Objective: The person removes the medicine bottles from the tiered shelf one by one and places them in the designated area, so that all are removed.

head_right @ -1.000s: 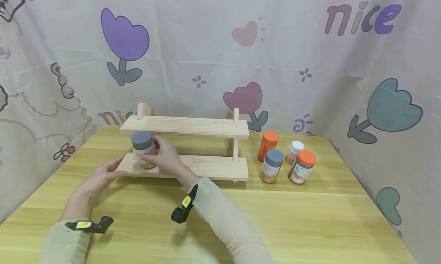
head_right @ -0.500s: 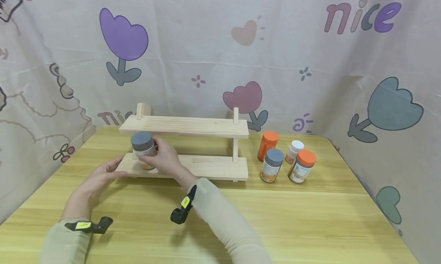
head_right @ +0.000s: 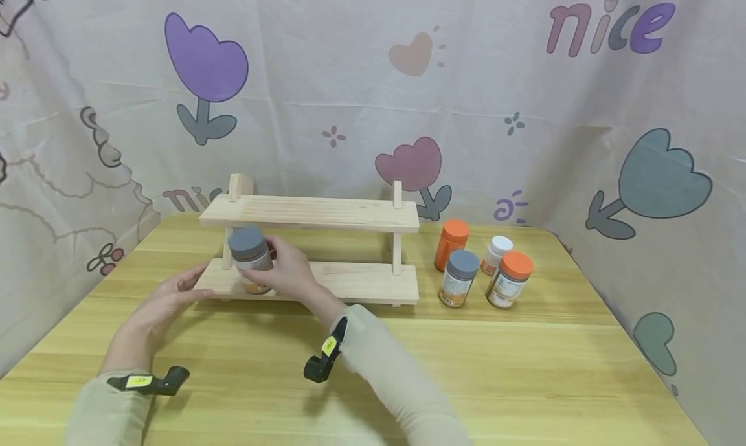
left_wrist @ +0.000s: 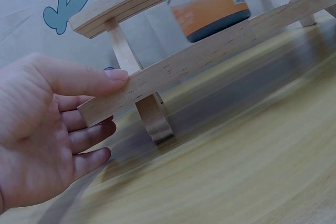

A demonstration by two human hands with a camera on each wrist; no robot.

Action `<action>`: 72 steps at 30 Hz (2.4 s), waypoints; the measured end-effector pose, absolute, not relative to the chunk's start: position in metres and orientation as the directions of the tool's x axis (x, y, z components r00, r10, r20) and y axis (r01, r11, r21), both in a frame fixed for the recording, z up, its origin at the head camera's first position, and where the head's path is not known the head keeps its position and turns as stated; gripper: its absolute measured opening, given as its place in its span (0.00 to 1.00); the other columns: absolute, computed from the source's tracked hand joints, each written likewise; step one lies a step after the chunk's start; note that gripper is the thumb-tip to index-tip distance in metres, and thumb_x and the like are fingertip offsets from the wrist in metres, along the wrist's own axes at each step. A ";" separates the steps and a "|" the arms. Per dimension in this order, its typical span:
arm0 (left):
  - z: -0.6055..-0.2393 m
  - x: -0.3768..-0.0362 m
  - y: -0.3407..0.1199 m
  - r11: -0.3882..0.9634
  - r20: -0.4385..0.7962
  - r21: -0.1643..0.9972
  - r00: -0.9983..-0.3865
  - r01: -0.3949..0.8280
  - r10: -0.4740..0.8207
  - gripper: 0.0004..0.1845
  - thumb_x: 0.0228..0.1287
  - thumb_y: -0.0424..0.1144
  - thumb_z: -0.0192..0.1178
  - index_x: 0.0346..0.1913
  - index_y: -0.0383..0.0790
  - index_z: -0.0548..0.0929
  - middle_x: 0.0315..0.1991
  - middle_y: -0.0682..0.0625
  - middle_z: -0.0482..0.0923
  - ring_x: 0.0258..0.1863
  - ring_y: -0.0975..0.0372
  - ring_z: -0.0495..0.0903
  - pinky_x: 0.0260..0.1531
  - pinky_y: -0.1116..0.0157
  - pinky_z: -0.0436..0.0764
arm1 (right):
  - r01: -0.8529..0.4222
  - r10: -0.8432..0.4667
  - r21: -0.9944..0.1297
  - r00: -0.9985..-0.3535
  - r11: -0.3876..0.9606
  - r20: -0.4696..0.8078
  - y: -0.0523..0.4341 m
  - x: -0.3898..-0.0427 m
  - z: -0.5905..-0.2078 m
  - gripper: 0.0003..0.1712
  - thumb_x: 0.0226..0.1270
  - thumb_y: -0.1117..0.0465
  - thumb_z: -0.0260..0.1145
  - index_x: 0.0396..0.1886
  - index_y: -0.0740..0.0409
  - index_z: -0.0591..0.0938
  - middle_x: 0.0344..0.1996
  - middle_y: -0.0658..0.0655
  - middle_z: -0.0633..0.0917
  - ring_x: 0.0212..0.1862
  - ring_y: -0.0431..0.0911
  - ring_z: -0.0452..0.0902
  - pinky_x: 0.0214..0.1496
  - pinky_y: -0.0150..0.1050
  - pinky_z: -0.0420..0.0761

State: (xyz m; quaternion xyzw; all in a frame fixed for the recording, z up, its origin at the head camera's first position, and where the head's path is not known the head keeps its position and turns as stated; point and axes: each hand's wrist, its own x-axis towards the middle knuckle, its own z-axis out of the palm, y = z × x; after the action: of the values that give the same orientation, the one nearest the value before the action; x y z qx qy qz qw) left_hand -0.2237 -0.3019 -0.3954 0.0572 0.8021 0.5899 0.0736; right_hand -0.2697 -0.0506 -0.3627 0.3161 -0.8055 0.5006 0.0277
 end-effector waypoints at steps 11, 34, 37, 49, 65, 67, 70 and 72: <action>-0.396 -0.224 -0.302 0.284 -0.049 0.959 -0.984 0.002 0.173 0.45 0.62 0.35 0.60 0.71 0.30 0.41 0.72 0.34 0.36 0.69 0.42 0.39 0.65 0.44 0.44 | -0.508 -0.472 -0.815 -0.811 0.278 0.345 -0.016 -0.267 -0.360 0.32 0.53 0.56 0.72 0.58 0.56 0.72 0.43 0.51 0.79 0.41 0.41 0.74 0.41 0.32 0.77; -0.396 -0.223 -0.302 0.303 -0.051 0.953 -0.986 0.000 0.162 0.46 0.61 0.39 0.61 0.71 0.29 0.42 0.72 0.34 0.37 0.69 0.42 0.39 0.65 0.43 0.42 | -0.485 -0.400 -0.822 -0.845 0.298 0.354 0.074 -0.245 -0.346 0.34 0.47 0.62 0.75 0.57 0.58 0.73 0.43 0.54 0.81 0.45 0.51 0.76 0.49 0.48 0.77; -0.396 -0.223 -0.302 0.305 -0.054 0.952 -0.986 -0.003 0.158 0.46 0.61 0.39 0.61 0.71 0.29 0.42 0.72 0.34 0.37 0.69 0.42 0.39 0.65 0.43 0.42 | -0.488 -0.390 -0.823 -0.846 0.289 0.364 0.084 -0.242 -0.346 0.35 0.47 0.64 0.75 0.57 0.60 0.73 0.43 0.55 0.81 0.45 0.51 0.76 0.49 0.50 0.77; -0.395 -0.223 -0.302 0.324 -0.056 0.946 -0.986 -0.001 0.159 0.46 0.61 0.40 0.61 0.71 0.29 0.42 0.72 0.34 0.37 0.69 0.41 0.39 0.65 0.42 0.42 | -0.485 -0.353 -0.816 -0.858 0.315 0.374 0.127 -0.234 -0.349 0.35 0.49 0.65 0.73 0.59 0.63 0.70 0.46 0.59 0.79 0.48 0.50 0.74 0.52 0.49 0.75; -0.395 -0.223 -0.303 0.301 -0.057 0.954 -0.985 -0.006 0.162 0.46 0.61 0.40 0.61 0.72 0.31 0.42 0.72 0.35 0.36 0.69 0.42 0.38 0.65 0.42 0.41 | -0.490 -0.268 -0.766 -0.871 0.416 0.411 0.187 -0.215 -0.351 0.35 0.47 0.68 0.73 0.57 0.66 0.70 0.46 0.62 0.80 0.48 0.51 0.75 0.49 0.41 0.77; -0.395 -0.223 -0.303 0.296 -0.059 0.955 -0.985 -0.008 0.161 0.46 0.61 0.40 0.61 0.72 0.30 0.42 0.72 0.35 0.36 0.69 0.42 0.38 0.65 0.42 0.41 | -0.483 -0.267 -0.762 -0.875 0.431 0.404 0.194 -0.212 -0.349 0.35 0.48 0.68 0.72 0.58 0.66 0.70 0.47 0.62 0.79 0.49 0.51 0.74 0.50 0.42 0.77; -0.395 -0.223 -0.303 0.294 -0.059 0.956 -0.985 -0.009 0.160 0.46 0.61 0.39 0.61 0.71 0.30 0.43 0.72 0.35 0.36 0.69 0.42 0.38 0.65 0.43 0.41 | -0.456 -0.249 -0.760 -0.890 0.463 0.382 0.205 -0.206 -0.343 0.36 0.49 0.67 0.72 0.59 0.65 0.69 0.48 0.62 0.79 0.50 0.52 0.74 0.52 0.42 0.76; -0.395 -0.223 -0.303 0.294 -0.057 0.956 -0.985 -0.007 0.162 0.45 0.61 0.39 0.61 0.71 0.29 0.43 0.72 0.35 0.36 0.69 0.42 0.38 0.65 0.43 0.42 | -0.447 -0.235 -0.757 -0.894 0.477 0.380 0.212 -0.203 -0.339 0.36 0.49 0.67 0.72 0.59 0.65 0.69 0.49 0.62 0.78 0.50 0.51 0.74 0.52 0.39 0.75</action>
State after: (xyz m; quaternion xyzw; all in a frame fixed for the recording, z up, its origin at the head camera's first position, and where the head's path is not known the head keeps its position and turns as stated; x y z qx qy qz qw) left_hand -0.2230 -0.3033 -0.3953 0.0485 0.8011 0.5923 0.0712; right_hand -0.2026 0.2117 -0.3388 0.2003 -0.8519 0.4706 0.1124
